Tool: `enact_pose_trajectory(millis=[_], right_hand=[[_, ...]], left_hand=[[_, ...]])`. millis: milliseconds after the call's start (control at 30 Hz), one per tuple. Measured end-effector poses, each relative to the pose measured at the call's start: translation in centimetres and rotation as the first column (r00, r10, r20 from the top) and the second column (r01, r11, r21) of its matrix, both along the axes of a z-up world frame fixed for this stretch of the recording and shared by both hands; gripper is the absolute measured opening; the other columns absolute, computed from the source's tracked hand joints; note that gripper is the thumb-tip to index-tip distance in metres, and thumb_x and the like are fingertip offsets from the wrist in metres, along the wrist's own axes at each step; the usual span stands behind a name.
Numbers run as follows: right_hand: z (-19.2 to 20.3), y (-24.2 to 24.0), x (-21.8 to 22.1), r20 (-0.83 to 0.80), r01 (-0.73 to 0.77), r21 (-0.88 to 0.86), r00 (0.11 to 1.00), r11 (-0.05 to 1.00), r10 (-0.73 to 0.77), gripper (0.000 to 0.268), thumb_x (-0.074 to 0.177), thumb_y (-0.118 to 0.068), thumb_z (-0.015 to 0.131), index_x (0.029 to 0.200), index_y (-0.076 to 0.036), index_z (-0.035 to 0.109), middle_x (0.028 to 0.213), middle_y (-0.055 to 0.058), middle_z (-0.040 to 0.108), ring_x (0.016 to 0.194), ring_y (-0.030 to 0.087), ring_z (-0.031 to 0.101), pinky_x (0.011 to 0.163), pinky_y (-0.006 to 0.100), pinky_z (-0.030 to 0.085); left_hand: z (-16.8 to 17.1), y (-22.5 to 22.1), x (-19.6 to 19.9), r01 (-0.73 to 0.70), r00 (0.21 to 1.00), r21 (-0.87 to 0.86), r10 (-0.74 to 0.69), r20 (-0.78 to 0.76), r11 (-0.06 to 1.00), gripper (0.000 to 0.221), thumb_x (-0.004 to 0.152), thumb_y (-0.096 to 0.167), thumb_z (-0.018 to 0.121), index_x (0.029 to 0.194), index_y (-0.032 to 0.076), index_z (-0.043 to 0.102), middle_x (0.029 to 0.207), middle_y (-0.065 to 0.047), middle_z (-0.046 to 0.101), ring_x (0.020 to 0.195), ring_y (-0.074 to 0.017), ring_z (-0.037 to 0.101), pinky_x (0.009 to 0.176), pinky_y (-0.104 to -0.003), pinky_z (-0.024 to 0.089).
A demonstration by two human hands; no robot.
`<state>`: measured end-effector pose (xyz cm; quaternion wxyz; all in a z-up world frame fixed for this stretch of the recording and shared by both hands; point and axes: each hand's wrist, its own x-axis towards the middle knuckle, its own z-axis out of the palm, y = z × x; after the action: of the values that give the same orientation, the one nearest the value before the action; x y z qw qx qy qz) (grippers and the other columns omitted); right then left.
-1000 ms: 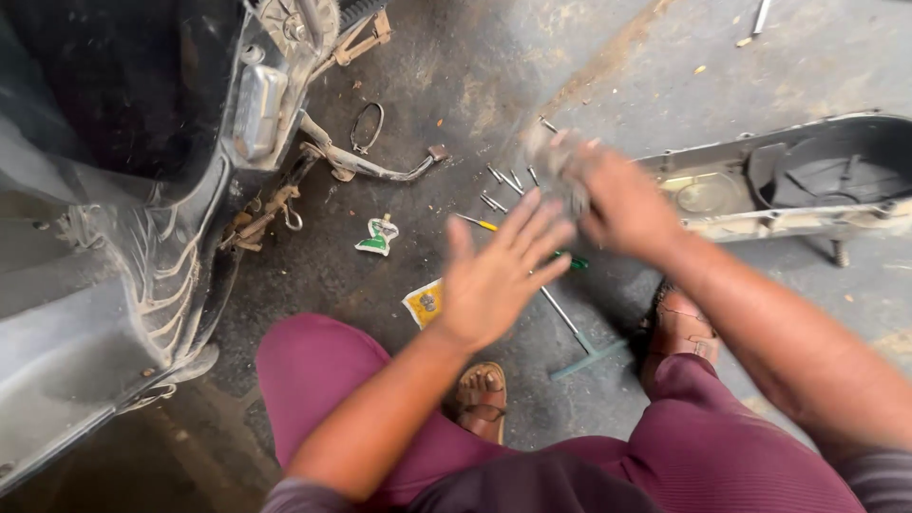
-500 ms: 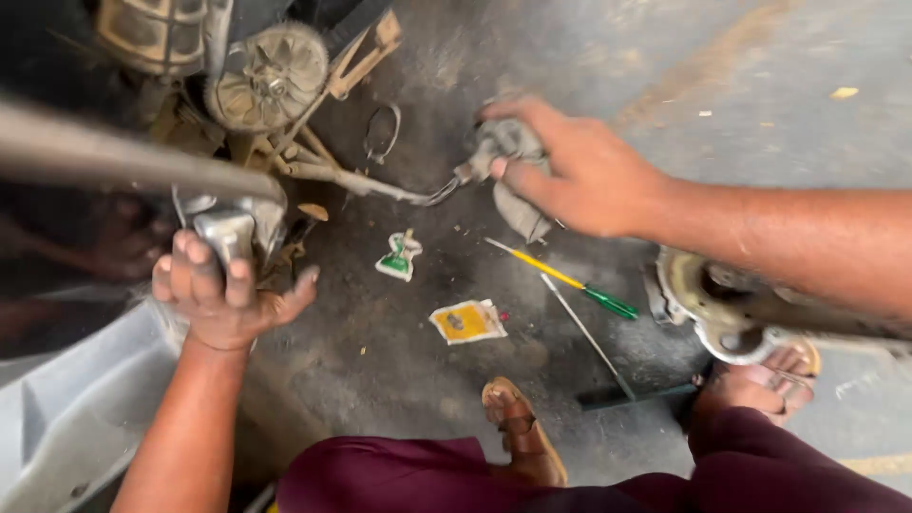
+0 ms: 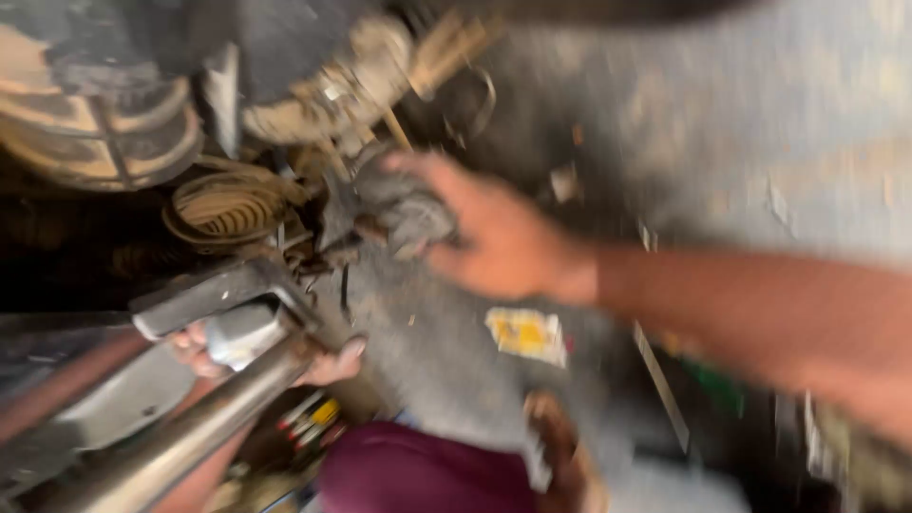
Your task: Repairing the drive transmission and cover of a scooter using hand tools.
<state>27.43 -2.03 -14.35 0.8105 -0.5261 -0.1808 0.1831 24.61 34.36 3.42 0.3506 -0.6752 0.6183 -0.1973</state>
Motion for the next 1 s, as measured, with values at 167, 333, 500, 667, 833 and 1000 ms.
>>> enact_pose_trajectory(millis=[167, 333, 500, 667, 833, 1000], right_hand=[[0.7, 3.7, -1.1, -0.009, 0.204, 0.344, 0.977, 0.916, -0.215, 0.079, 0.091, 0.0, 0.064, 0.161, -0.007, 0.029, 0.165, 0.019, 0.042, 0.159, 0.034, 0.039, 0.131, 0.044, 0.031], [2.1, 4.1, -0.2, 0.058, 0.33, 0.26, 0.933, 0.907, -0.356, 0.077, 0.091, -0.004, 0.063, 0.161, -0.01, 0.031, 0.16, 0.015, 0.048, 0.154, 0.027, 0.045, 0.13, 0.04, 0.038], [3.8, 5.6, 3.2, 0.524, 0.289, -0.051, 0.823, 0.956, -0.221, 0.078, 0.071, -0.012, 0.069, 0.145, -0.01, 0.048, 0.144, 0.011, 0.058, 0.139, 0.03, 0.049, 0.114, 0.049, 0.041], [0.1, 5.1, 0.6, 0.543, 0.362, -0.363, 0.831, 0.858, -0.122, 0.054, 0.071, -0.018, 0.072, 0.125, -0.013, 0.064, 0.122, 0.009, 0.066, 0.121, 0.029, 0.057, 0.098, 0.048, 0.049], [0.7, 1.7, 0.7, 0.223, 0.244, -0.436, 0.962, 0.866, -0.158, 0.024, 0.092, -0.034, 0.066, 0.101, -0.013, 0.072, 0.098, 0.012, 0.073, 0.099, 0.031, 0.069, 0.081, 0.049, 0.055], [3.1, 6.7, 2.0, -0.014, 0.148, -0.307, 0.987, 0.94, -0.16, 0.036, 0.095, -0.042, 0.057, 0.117, -0.016, 0.071, 0.08, 0.016, 0.074, 0.08, 0.036, 0.074, 0.076, 0.053, 0.056]], left_hand=[[2.9, -1.4, -1.0, -0.173, 0.971, 0.006, 0.171, -0.165, 0.985, 0.085, 0.101, 0.038, 0.071, 0.164, 0.027, 0.015, 0.174, -0.018, 0.01, 0.154, -0.0477, 0.026, 0.123, -0.06, 0.031], [0.5, -3.7, 2.1, -0.261, 0.81, -0.019, 0.208, -0.549, 0.965, 0.09, 0.102, 0.045, 0.067, 0.166, 0.021, 0.009, 0.174, -0.018, 0.009, 0.159, -0.0412, 0.021, 0.127, -0.055, 0.031], [-0.2, -6.2, 1.2, -0.414, 0.619, 0.016, 0.295, -0.728, 0.91, 0.097, 0.103, 0.051, 0.064, 0.169, 0.014, 0.003, 0.175, -0.018, 0.007, 0.164, -0.0348, 0.016, 0.131, -0.049, 0.03], [0.0, -5.9, 1.1, -0.312, 0.771, -0.156, 0.154, -0.618, 0.937, 0.1, 0.094, 0.052, 0.071, 0.169, 0.02, 0.012, 0.171, -0.02, 0.002, 0.158, -0.0448, 0.009, 0.128, -0.06, 0.025], [-0.4, -5.3, 0.6, -0.387, 0.654, -0.169, 0.141, -0.744, 0.906, 0.095, 0.096, 0.04, 0.077, 0.168, 0.027, 0.015, 0.173, -0.017, 0.003, 0.161, -0.0422, 0.015, 0.13, -0.06, 0.031], [-0.1, -4.4, 1.1, 0.005, 0.984, 0.038, 0.002, -0.18, 0.999, 0.078, 0.099, 0.056, 0.058, 0.163, 0.019, 0.034, 0.171, -0.019, 0.008, 0.153, -0.0484, 0.014, 0.118, -0.059, 0.038]])
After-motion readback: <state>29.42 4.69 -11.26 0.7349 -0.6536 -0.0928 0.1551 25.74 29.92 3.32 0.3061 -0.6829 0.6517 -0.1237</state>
